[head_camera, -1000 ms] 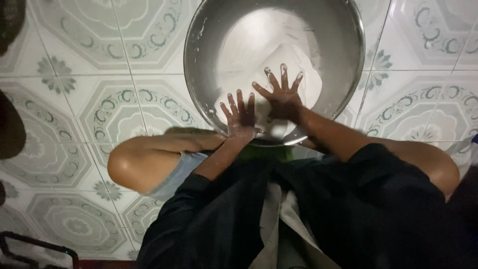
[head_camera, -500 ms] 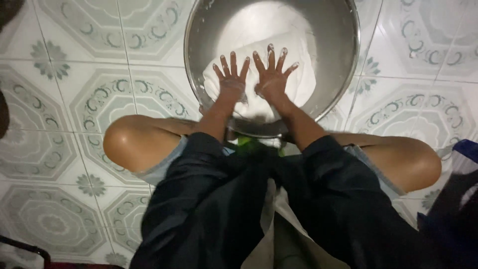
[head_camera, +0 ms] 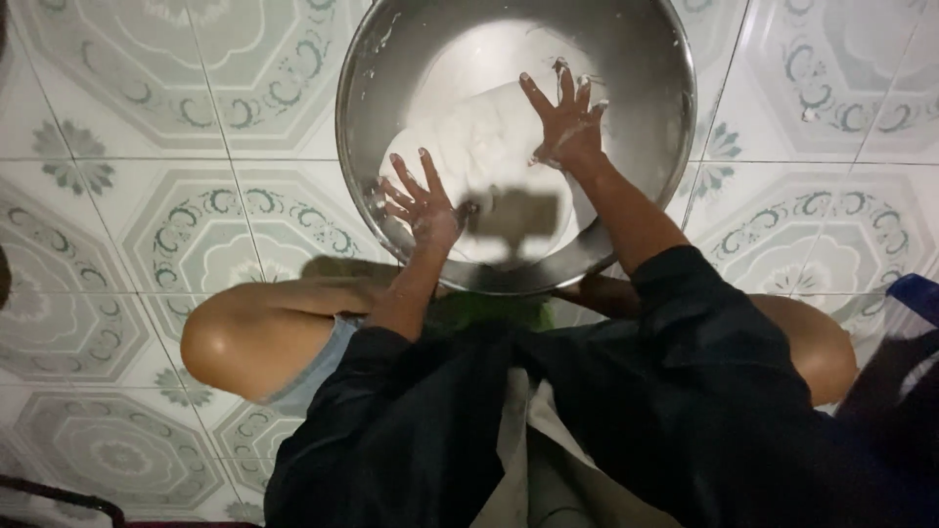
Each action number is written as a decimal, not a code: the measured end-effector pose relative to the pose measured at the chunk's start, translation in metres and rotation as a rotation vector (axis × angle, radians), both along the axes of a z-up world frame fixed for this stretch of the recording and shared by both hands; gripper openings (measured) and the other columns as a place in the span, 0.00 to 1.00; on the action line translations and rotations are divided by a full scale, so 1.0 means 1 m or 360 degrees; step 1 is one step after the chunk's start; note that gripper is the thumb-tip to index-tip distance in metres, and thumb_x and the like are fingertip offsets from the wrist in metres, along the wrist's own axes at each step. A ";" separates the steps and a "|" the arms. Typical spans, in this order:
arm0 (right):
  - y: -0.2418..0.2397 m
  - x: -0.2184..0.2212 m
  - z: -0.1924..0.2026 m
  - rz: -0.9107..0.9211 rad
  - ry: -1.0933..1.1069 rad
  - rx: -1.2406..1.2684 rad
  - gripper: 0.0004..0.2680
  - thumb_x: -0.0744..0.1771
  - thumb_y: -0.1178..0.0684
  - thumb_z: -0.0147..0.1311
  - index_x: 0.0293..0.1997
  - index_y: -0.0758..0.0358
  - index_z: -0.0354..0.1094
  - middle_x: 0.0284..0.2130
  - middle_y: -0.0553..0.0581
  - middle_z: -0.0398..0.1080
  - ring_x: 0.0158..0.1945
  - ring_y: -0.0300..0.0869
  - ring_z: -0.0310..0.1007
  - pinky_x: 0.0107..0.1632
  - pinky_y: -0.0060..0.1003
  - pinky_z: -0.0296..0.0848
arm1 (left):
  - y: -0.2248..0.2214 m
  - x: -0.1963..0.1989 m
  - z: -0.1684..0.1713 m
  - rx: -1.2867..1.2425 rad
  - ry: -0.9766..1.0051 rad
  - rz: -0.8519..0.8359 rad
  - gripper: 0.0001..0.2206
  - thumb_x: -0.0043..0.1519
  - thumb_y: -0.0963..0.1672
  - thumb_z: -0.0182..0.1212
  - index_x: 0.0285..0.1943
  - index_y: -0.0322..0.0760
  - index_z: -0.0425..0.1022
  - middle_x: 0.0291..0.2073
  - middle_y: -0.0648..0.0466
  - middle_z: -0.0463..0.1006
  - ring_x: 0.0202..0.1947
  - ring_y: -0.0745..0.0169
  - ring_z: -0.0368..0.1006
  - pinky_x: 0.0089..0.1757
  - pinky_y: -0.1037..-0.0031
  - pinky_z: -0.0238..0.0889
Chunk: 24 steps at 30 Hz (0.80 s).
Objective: Kneading a large mass of white dough in a metal bowl on the floor using both hands.
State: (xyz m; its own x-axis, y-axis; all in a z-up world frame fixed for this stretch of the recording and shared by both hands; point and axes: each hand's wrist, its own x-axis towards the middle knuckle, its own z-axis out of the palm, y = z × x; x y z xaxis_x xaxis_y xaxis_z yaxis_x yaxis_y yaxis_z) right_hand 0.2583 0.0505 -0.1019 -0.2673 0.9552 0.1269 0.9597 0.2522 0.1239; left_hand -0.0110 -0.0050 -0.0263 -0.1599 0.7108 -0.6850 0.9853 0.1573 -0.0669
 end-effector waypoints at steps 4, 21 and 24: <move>0.015 -0.012 0.011 -0.0433 -0.0192 -0.0613 0.44 0.57 0.40 0.52 0.83 0.29 0.25 0.77 0.69 0.28 0.74 0.72 0.36 0.49 0.48 0.54 | 0.025 0.004 -0.008 0.0703 0.0323 -0.0296 0.46 0.63 0.33 0.60 0.83 0.51 0.30 0.77 0.40 0.33 0.72 0.17 0.37 0.63 0.27 0.37; 0.006 0.010 0.011 -0.0989 0.0639 -0.0750 0.29 0.72 0.28 0.35 0.60 0.69 0.70 0.58 0.70 0.70 0.62 0.66 0.64 0.64 0.59 0.56 | 0.118 0.017 -0.007 0.0884 -0.0082 -0.0734 0.42 0.71 0.55 0.66 0.84 0.40 0.39 0.79 0.38 0.35 0.79 0.33 0.35 0.71 0.40 0.33; 0.099 -0.026 0.070 -0.1329 0.1516 -0.1183 0.28 0.65 0.30 0.58 0.69 0.51 0.60 0.64 0.46 0.67 0.66 0.44 0.65 0.64 0.40 0.60 | 0.121 0.000 0.004 0.0352 -0.0464 -0.0621 0.39 0.68 0.43 0.51 0.84 0.45 0.29 0.80 0.48 0.22 0.80 0.44 0.17 0.72 0.49 0.14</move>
State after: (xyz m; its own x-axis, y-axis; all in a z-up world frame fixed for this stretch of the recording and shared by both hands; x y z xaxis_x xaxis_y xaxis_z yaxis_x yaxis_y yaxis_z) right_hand 0.2325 0.1500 -0.0322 0.2849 0.7100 -0.6440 0.4988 -0.6835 -0.5329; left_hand -0.0106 0.1162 -0.0219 0.3197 0.8117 -0.4887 0.9461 -0.2451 0.2118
